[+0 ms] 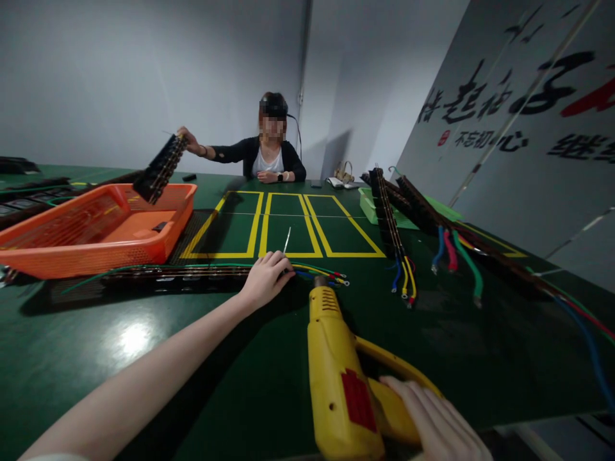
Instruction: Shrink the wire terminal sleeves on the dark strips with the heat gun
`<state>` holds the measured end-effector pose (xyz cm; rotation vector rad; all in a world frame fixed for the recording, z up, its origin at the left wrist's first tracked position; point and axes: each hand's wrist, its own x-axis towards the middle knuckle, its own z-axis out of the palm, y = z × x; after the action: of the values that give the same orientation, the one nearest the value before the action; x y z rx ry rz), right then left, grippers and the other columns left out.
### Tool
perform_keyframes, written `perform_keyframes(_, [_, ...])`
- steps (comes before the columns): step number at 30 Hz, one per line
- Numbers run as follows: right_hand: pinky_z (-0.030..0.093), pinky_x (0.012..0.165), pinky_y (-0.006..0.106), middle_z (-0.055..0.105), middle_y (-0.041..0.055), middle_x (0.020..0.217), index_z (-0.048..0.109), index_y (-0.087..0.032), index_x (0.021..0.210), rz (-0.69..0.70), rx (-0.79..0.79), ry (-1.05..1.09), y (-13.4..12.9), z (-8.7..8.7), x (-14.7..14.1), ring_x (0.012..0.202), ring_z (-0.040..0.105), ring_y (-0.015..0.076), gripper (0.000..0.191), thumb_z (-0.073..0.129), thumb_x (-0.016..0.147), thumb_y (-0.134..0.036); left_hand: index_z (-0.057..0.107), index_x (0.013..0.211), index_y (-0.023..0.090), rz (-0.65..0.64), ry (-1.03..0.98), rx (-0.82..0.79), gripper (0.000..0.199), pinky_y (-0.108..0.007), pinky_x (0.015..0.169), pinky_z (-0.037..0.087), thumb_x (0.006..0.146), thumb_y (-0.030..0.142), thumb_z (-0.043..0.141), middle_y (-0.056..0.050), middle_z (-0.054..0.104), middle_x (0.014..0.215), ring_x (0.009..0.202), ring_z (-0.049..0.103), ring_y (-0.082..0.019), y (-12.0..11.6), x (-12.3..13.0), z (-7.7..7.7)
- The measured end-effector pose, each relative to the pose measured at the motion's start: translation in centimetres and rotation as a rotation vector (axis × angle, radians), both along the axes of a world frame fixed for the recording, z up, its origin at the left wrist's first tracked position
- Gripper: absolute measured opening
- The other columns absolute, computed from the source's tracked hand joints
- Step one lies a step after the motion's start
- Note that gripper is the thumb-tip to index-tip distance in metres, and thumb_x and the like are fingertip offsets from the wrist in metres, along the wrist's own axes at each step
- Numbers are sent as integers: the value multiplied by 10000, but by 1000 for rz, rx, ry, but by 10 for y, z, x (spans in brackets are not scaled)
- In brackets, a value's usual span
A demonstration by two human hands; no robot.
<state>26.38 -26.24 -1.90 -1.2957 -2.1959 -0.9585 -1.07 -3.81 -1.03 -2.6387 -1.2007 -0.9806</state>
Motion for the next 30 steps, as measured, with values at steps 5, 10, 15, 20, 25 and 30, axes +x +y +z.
perform_keyframes(5, [454, 815, 324, 698, 57, 995, 577, -177, 1143, -97, -75, 193, -3, -21, -30, 876, 652, 223, 438, 449, 726, -217, 530, 906, 186, -13, -13, -24, 190, -344, 810, 438, 939, 320, 399, -58, 539, 941, 915, 492, -202, 0, 2, -1])
perform_keyframes(10, [419, 884, 330, 679, 52, 982, 573, -171, 1157, -71, -89, 328, 0, -32, -47, 906, 614, 202, 535, 419, 650, -99, 523, 910, 178, -10, 4, 8, 208, -361, 824, 440, 951, 287, 351, -69, 534, 940, 910, 483, -209, 3, 3, -4])
perform_keyframes(15, [409, 895, 347, 677, 61, 993, 576, -164, 1150, -60, -73, 370, 2, -35, -49, 924, 611, 217, 539, 415, 639, -98, 516, 907, 178, -35, -79, 32, 260, -331, 797, 456, 967, 249, 273, -71, 517, 925, 883, 496, -188, 2, 0, -3])
perform_keyframes(20, [415, 872, 329, 688, 59, 1005, 592, -172, 1126, -73, -50, 287, 3, -29, -33, 921, 630, 211, 464, 430, 693, -127, 534, 946, 178, -93, -83, 37, 217, -331, 848, 461, 954, 235, 325, -84, 511, 994, 952, 504, -186, -1, -3, -1])
perform_keyframes(25, [415, 822, 333, 705, 85, 942, 587, -121, 1085, -37, -19, 132, 1, -15, -7, 829, 652, 214, 433, 528, 801, -443, 546, 988, 178, -84, -29, 49, 211, -361, 884, 473, 936, 213, 344, -102, 515, 1060, 1000, 524, -195, -2, -4, -2])
perform_keyframes(30, [408, 789, 346, 706, 112, 880, 583, -88, 1054, -68, 44, 70, -6, -10, 9, 758, 658, 218, 737, 501, 726, -742, 472, 1224, 157, 56, -43, 211, 335, -505, 1041, 352, 898, 214, 422, -198, 230, 1461, 1364, 257, -323, -6, -4, -4])
